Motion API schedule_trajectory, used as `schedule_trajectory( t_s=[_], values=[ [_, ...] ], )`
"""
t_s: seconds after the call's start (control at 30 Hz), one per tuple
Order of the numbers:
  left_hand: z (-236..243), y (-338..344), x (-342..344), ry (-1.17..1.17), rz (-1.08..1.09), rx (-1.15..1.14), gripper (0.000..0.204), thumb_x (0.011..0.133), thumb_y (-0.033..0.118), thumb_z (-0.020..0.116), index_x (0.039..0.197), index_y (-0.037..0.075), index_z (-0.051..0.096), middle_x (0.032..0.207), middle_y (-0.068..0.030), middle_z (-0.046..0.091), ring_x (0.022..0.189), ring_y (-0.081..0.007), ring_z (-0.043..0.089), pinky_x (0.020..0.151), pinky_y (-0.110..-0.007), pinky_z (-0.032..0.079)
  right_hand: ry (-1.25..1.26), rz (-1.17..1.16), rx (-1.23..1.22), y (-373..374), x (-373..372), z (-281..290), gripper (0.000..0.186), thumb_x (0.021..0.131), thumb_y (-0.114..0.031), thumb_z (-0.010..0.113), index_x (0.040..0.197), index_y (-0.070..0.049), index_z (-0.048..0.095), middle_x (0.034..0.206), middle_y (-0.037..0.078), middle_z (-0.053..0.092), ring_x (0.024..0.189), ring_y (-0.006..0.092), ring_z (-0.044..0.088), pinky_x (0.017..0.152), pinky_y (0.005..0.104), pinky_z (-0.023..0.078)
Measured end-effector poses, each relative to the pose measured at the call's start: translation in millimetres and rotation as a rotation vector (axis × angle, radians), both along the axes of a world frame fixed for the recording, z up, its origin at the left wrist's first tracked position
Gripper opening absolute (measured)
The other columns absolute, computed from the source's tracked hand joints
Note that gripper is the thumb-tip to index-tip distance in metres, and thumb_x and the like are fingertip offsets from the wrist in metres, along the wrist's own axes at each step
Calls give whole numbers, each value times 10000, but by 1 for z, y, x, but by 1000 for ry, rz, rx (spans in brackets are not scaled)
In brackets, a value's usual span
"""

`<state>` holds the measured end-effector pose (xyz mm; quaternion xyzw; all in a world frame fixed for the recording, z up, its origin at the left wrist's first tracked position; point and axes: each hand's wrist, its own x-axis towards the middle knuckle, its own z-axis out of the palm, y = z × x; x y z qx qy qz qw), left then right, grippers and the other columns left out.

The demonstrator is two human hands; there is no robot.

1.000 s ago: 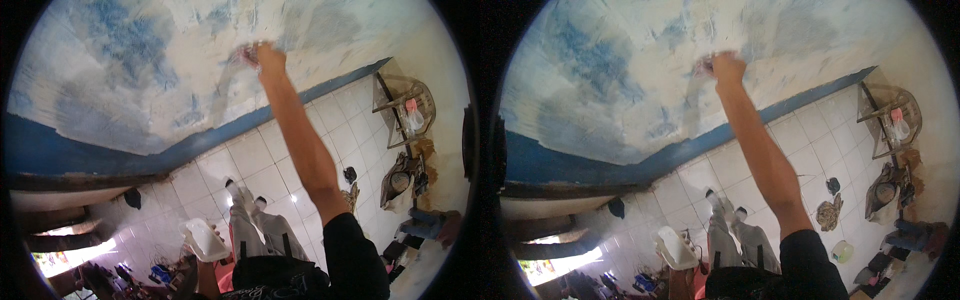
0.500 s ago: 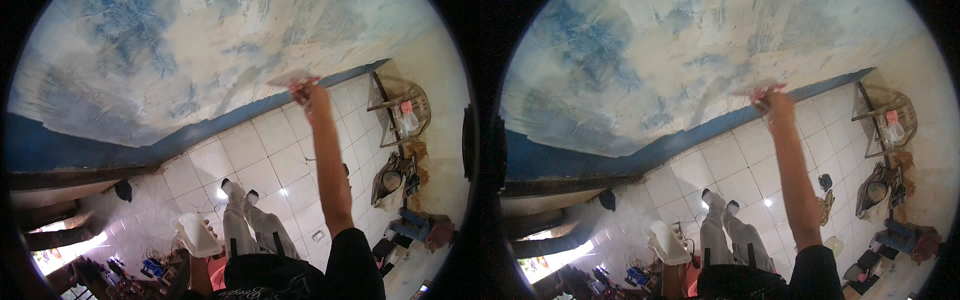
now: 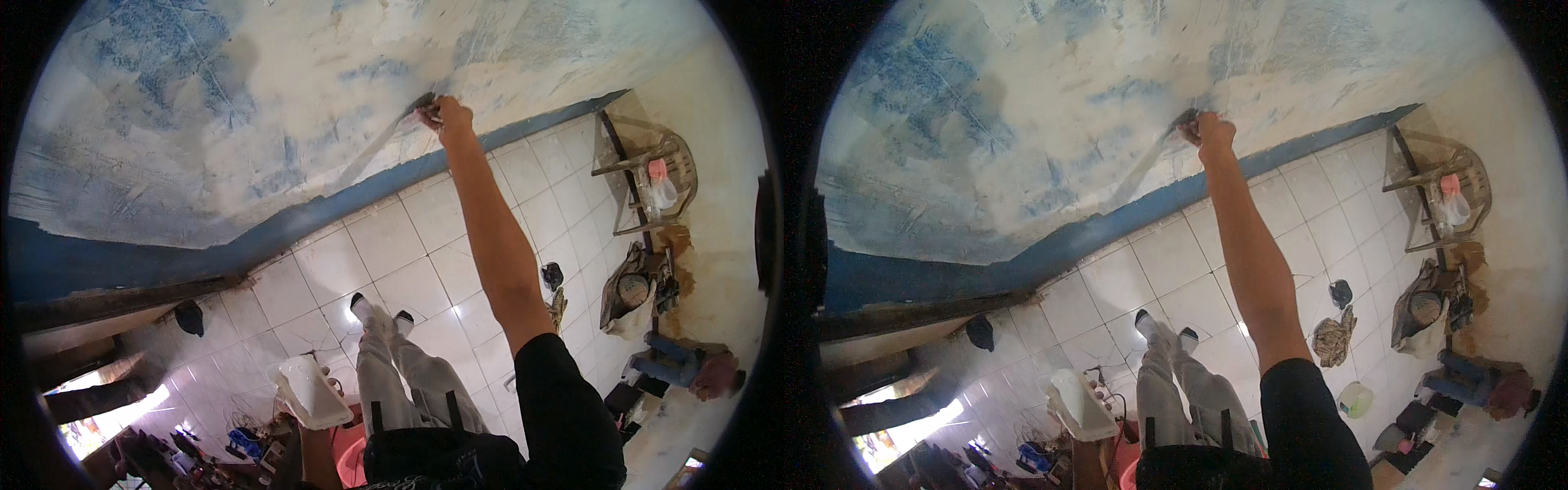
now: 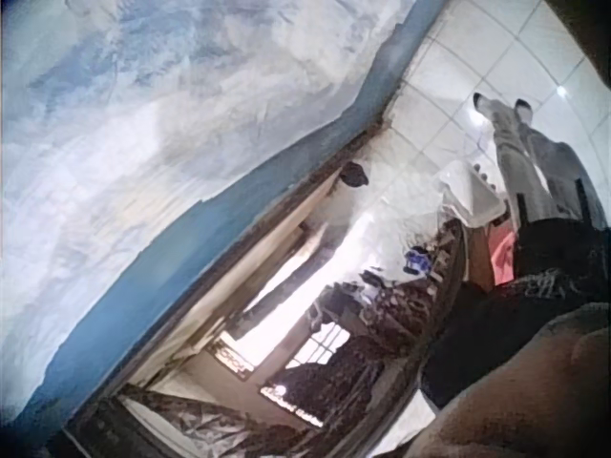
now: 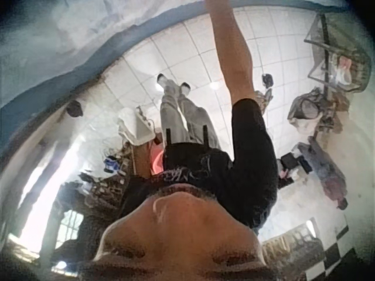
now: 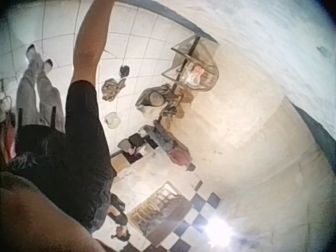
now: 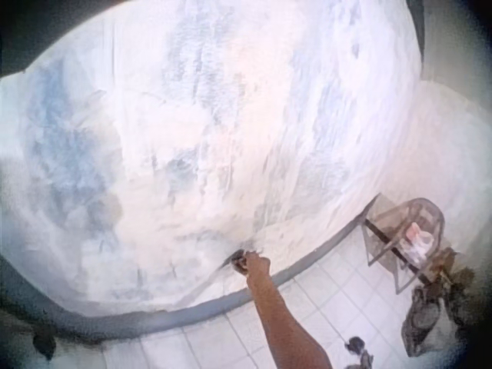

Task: The person applies white putty to a blue and beige wall using a hand-held scraper, periodically picking up more putty from a small white container.

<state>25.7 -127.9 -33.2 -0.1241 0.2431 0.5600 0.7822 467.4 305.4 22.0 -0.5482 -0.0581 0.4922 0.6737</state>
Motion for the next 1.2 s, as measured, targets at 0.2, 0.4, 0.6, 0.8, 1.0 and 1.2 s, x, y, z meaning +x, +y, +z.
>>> schedule_trajectory(
  t_s=[0.2,0.4,0.6,0.8,1.0,1.2],
  values=[
    [0,1,2,-109,-64,66,958,746,698,570,1383,23,333,1253,-267,479,1008,-448,566,755,-641,494,-133,49,164,-21,-12,124,157,902,2,423,1009,111,461,853,212,589,779,297,639,738,382,608],
    [1,4,0,-167,-120,139,973,739,700,576,1391,24,321,1276,-270,460,1035,-449,555,765,-644,489,-356,86,483,-50,-12,225,212,878,-49,509,919,153,559,865,228,637,719,285,650,717,366,595],
    [-1,0,-16,-106,-82,58,989,739,712,561,1401,21,313,1272,-282,460,1031,-457,557,777,-646,489,-461,32,275,-126,-8,184,267,1007,-159,393,1087,61,520,998,191,636,803,232,628,772,340,541],
    [-4,-7,-23,-79,0,14,1008,738,723,559,1417,26,298,1274,-290,460,1030,-466,556,792,-651,488,-5,46,114,-126,-49,13,132,844,-38,511,923,43,578,840,148,632,739,223,636,620,327,549],
    [-15,-10,-29,-113,-9,73,995,743,713,569,1433,56,282,1312,-287,428,1058,-464,541,797,-650,490,28,2,-130,-46,-48,-100,78,840,-43,502,835,27,537,741,154,607,654,234,626,561,332,558],
    [-4,-19,-21,-20,47,69,925,789,674,559,1448,90,275,1292,-272,439,1071,-447,530,807,-630,492,-39,61,-70,-4,-60,-34,84,872,-32,471,837,38,501,748,175,596,645,254,642,642,371,606]
  ],
)
